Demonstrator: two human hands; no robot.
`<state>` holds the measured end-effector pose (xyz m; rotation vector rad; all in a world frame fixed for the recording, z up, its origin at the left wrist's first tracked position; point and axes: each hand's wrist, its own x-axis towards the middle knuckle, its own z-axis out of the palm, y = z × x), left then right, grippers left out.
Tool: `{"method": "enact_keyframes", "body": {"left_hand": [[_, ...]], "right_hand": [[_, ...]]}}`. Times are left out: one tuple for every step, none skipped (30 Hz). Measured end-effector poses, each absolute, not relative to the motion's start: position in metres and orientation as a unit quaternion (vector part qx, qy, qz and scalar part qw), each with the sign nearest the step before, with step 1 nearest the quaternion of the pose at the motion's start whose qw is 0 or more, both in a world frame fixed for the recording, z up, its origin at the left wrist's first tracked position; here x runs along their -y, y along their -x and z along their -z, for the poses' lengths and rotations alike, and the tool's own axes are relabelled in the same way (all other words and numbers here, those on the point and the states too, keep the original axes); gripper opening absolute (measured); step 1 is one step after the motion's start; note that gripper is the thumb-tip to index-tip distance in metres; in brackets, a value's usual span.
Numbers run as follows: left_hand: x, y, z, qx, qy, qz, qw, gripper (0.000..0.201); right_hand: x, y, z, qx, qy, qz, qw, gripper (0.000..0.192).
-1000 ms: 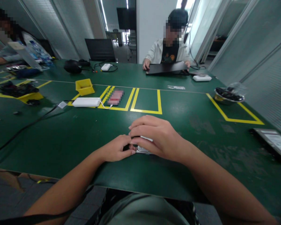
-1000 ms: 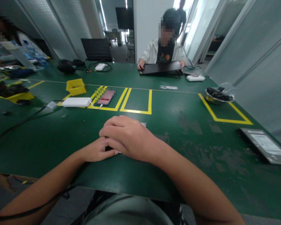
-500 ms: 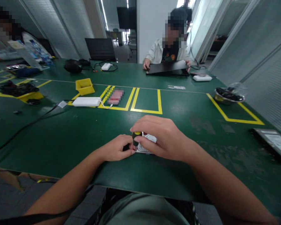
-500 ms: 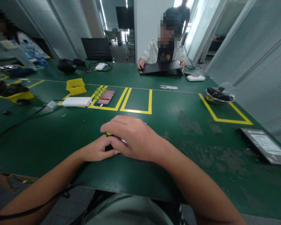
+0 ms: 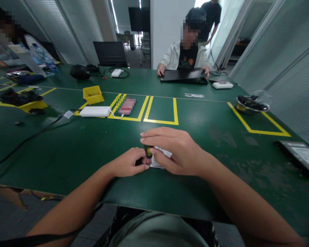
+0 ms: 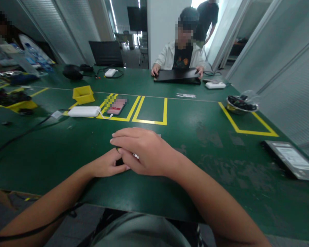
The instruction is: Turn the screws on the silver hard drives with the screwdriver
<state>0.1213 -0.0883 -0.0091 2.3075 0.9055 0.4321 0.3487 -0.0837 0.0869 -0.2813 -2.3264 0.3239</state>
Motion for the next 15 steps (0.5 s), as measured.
{"method": "enact_keyframes", "body": {"left_hand": [[0.0883,-0.1211,0.0096,-0.343,-0.873,-0.166,0.305,0.018],[0.0885,-0.121,0.0099,-0.344,-0.874,-0.169,0.3,0.018],[0.0885,-0.121,0.0101,-0.345,-0.874,-0.171,0.296,0.017],[0.0885,-0.121,0.0102,-0.344,-0.875,-0.172,0.295,0.017],[0.0884,-0.1211,0.0102,-0.343,-0.875,-0.172,0.295,0.016],[0.0882,-0.1211,0.0102,-0.342,-0.875,-0.172,0.296,0.015],[0.088,-0.1212,0.0101,-0.339,-0.876,-0.171,0.298,0.014],[0.0878,-0.1214,0.01,-0.335,-0.876,-0.172,0.301,0.012],[0.0876,-0.1215,0.0098,-0.332,-0.877,-0.173,0.303,0.011],[0.0875,-0.1216,0.0095,-0.328,-0.878,-0.174,0.304,0.01],[0.0876,-0.1218,0.0091,-0.325,-0.879,-0.177,0.302,0.009],[0.0877,-0.1219,0.0088,-0.324,-0.881,-0.179,0.297,0.01],[0.088,-0.122,0.0084,-0.324,-0.882,-0.18,0.291,0.011],[0.0884,-0.122,0.0082,-0.327,-0.883,-0.181,0.284,0.012],[0.0888,-0.122,0.008,-0.331,-0.883,-0.181,0.279,0.013]], "right_hand": [[0.084,-0.3492,-0.0872,0.908,0.108,-0.135,0.383,0.025],[0.0843,-0.3495,-0.0876,0.905,0.11,-0.144,0.384,0.024],[0.0845,-0.3496,-0.0881,0.904,0.112,-0.153,0.384,0.024],[0.0846,-0.3495,-0.0887,0.903,0.113,-0.159,0.382,0.023],[0.0845,-0.3492,-0.0893,0.903,0.112,-0.164,0.381,0.022],[0.0843,-0.3488,-0.0897,0.904,0.109,-0.165,0.378,0.021],[0.0838,-0.3484,-0.0901,0.907,0.106,-0.162,0.375,0.02],[0.0832,-0.348,-0.0903,0.91,0.106,-0.156,0.37,0.019],[0.0827,-0.3476,-0.0903,0.913,0.109,-0.15,0.363,0.018],[0.0821,-0.3474,-0.0903,0.916,0.114,-0.142,0.357,0.018],[0.0817,-0.3473,-0.0902,0.918,0.121,-0.134,0.352,0.019],[0.0814,-0.3473,-0.09,0.919,0.125,-0.129,0.35,0.019],[0.0812,-0.3475,-0.0899,0.919,0.125,-0.127,0.352,0.019],[0.0812,-0.3478,-0.0898,0.917,0.12,-0.127,0.358,0.018],[0.0814,-0.3482,-0.0898,0.914,0.11,-0.129,0.368,0.018]]}}
